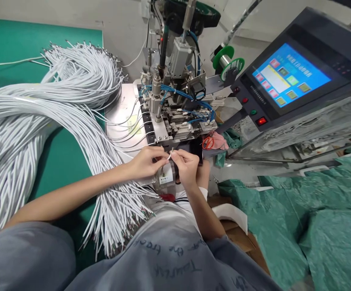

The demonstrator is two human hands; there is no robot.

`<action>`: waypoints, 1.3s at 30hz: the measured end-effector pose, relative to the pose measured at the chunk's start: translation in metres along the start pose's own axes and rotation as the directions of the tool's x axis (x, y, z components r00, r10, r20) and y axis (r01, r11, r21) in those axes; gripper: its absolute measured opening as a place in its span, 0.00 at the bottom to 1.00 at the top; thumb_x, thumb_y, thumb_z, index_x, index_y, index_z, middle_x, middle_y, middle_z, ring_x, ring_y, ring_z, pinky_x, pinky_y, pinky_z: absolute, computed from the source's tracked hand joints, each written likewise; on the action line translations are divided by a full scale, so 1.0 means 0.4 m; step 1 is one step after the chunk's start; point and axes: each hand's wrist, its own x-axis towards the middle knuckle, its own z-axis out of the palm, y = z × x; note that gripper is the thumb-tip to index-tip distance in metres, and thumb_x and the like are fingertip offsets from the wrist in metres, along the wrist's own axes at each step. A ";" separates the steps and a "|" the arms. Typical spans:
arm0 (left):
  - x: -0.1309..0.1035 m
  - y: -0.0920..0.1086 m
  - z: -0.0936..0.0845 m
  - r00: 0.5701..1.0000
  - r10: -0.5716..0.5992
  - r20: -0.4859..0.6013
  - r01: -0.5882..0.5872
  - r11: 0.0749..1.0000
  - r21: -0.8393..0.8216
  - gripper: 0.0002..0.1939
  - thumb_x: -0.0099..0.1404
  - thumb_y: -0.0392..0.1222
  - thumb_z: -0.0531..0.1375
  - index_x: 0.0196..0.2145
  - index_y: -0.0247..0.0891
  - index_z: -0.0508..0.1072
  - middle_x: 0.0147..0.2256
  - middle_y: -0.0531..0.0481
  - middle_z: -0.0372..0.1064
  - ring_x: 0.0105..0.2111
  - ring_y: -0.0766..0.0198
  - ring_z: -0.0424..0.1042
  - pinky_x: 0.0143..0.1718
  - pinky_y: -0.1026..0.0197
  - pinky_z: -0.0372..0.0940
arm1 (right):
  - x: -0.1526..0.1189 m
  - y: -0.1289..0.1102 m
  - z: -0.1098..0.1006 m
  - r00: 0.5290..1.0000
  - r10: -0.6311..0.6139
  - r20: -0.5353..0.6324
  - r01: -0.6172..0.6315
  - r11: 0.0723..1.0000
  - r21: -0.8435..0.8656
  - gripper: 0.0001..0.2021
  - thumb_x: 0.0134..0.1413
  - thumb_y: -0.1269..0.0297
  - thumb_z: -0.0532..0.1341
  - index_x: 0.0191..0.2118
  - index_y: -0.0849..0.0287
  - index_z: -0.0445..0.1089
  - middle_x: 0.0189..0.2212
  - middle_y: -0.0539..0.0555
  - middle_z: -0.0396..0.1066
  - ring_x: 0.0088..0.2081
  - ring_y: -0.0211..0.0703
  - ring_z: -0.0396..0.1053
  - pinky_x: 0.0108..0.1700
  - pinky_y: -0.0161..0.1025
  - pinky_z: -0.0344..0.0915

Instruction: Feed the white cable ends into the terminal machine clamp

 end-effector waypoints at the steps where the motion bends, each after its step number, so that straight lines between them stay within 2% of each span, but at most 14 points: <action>1: -0.001 -0.002 -0.001 1.000 0.013 0.007 -0.013 1.000 0.023 0.08 0.63 0.35 0.54 0.31 0.35 0.74 0.25 0.51 0.66 0.25 0.68 0.64 0.27 0.66 0.60 | 0.004 -0.002 -0.006 1.000 -0.023 0.012 0.024 0.998 -0.050 0.09 0.47 0.61 0.62 0.23 0.61 0.72 0.17 0.47 0.58 0.22 0.33 0.53 0.25 0.34 0.53; 5: -0.003 -0.015 -0.006 0.995 0.076 0.064 -0.083 0.991 0.106 0.11 0.64 0.34 0.52 0.35 0.34 0.74 0.26 0.48 0.66 0.27 0.66 0.64 0.28 0.65 0.60 | 0.032 -0.015 -0.047 0.974 0.015 0.225 0.020 0.988 -0.150 0.11 0.46 0.61 0.62 0.19 0.61 0.69 0.15 0.45 0.50 0.20 0.31 0.46 0.23 0.33 0.46; 7: -0.003 -0.018 -0.003 0.995 0.079 0.055 -0.085 0.990 0.110 0.10 0.64 0.33 0.52 0.35 0.34 0.74 0.26 0.48 0.65 0.26 0.67 0.64 0.28 0.65 0.60 | 0.036 -0.014 -0.054 0.964 0.041 0.264 -0.007 0.992 -0.127 0.12 0.46 0.62 0.62 0.17 0.61 0.67 0.14 0.44 0.48 0.19 0.30 0.45 0.22 0.33 0.45; 11: -0.004 -0.020 0.012 0.999 0.048 0.003 -0.048 0.996 0.068 0.08 0.63 0.33 0.54 0.31 0.33 0.74 0.25 0.50 0.66 0.25 0.69 0.64 0.28 0.67 0.60 | 0.012 0.004 -0.020 0.994 0.022 0.103 -0.020 0.999 -0.029 0.11 0.47 0.61 0.61 0.21 0.61 0.69 0.17 0.47 0.57 0.21 0.33 0.52 0.25 0.34 0.51; 14: -0.009 -0.025 0.018 0.998 0.060 -0.006 -0.058 0.992 0.113 0.09 0.64 0.35 0.54 0.30 0.33 0.73 0.25 0.51 0.66 0.25 0.70 0.64 0.28 0.68 0.60 | -0.007 0.010 -0.001 0.995 -0.098 -0.014 0.095 0.986 -0.138 0.11 0.50 0.62 0.60 0.22 0.61 0.70 0.16 0.46 0.54 0.21 0.33 0.51 0.25 0.35 0.51; 17: -0.014 -0.032 0.015 0.992 0.104 0.075 -0.123 0.936 0.329 0.11 0.63 0.32 0.51 0.33 0.32 0.73 0.26 0.49 0.64 0.25 0.68 0.63 0.26 0.67 0.59 | 0.000 0.001 -0.013 0.976 -0.207 0.072 0.219 0.911 -0.350 0.13 0.52 0.64 0.58 0.19 0.61 0.67 0.16 0.45 0.49 0.21 0.33 0.48 0.25 0.35 0.49; 19: -0.015 -0.036 0.011 0.983 0.113 0.143 -0.170 0.855 0.491 0.12 0.60 0.29 0.50 0.36 0.31 0.73 0.28 0.47 0.65 0.26 0.66 0.63 0.26 0.66 0.59 | 0.014 -0.003 -0.029 0.970 -0.170 0.171 0.227 0.882 -0.414 0.14 0.51 0.65 0.58 0.17 0.61 0.64 0.15 0.44 0.47 0.20 0.32 0.48 0.25 0.35 0.48; 22: -0.012 -0.037 0.005 0.980 0.086 0.177 -0.177 0.776 0.605 0.15 0.56 0.26 0.51 0.37 0.31 0.73 0.30 0.47 0.66 0.27 0.65 0.64 0.27 0.65 0.59 | 0.033 0.006 -0.040 0.969 -0.051 0.240 0.142 0.915 -0.377 0.14 0.50 0.64 0.58 0.17 0.61 0.61 0.15 0.43 0.44 0.19 0.31 0.45 0.24 0.35 0.46; 24: -0.009 -0.037 0.004 0.987 0.059 0.153 -0.139 0.794 0.592 0.14 0.57 0.27 0.50 0.35 0.32 0.73 0.29 0.47 0.66 0.28 0.65 0.65 0.27 0.65 0.59 | 0.037 0.021 -0.031 0.974 -0.052 0.219 0.118 0.946 -0.301 0.15 0.50 0.64 0.58 0.16 0.60 0.59 0.15 0.43 0.44 0.20 0.31 0.45 0.23 0.34 0.46; 28: -0.008 -0.039 0.012 0.997 -0.013 0.078 -0.019 0.917 0.399 0.11 0.63 0.32 0.51 0.34 0.33 0.74 0.27 0.49 0.67 0.26 0.67 0.66 0.27 0.67 0.59 | 0.021 0.048 0.008 0.985 -0.167 0.041 0.172 0.967 -0.188 0.17 0.52 0.64 0.58 0.16 0.60 0.57 0.17 0.44 0.44 0.21 0.32 0.47 0.24 0.35 0.46; 32: -0.009 -0.040 0.019 0.992 -0.041 0.117 0.012 0.971 0.238 0.10 0.65 0.35 0.53 0.32 0.33 0.74 0.26 0.50 0.68 0.26 0.69 0.66 0.29 0.67 0.60 | -0.002 0.072 0.037 0.986 -0.148 -0.073 0.140 0.984 -0.114 0.15 0.53 0.63 0.57 0.18 0.60 0.63 0.17 0.45 0.50 0.21 0.33 0.49 0.24 0.35 0.48; 35: -0.005 -0.043 0.015 0.972 -0.063 0.224 -0.004 0.957 0.289 0.12 0.66 0.36 0.51 0.32 0.33 0.74 0.27 0.49 0.67 0.27 0.68 0.66 0.30 0.67 0.61 | -0.003 0.098 0.033 0.995 -0.077 -0.057 0.071 0.993 -0.094 0.14 0.53 0.62 0.58 0.20 0.60 0.65 0.18 0.47 0.56 0.22 0.34 0.54 0.26 0.35 0.53; 39: 0.001 -0.061 0.012 0.923 -0.210 0.323 0.009 0.850 0.527 0.13 0.65 0.33 0.49 0.34 0.32 0.73 0.31 0.45 0.67 0.25 0.67 0.67 0.27 0.64 0.60 | 0.028 0.142 -0.003 0.999 0.015 0.028 -0.012 0.993 -0.119 0.09 0.53 0.62 0.57 0.27 0.61 0.71 0.26 0.52 0.69 0.30 0.39 0.66 0.33 0.36 0.61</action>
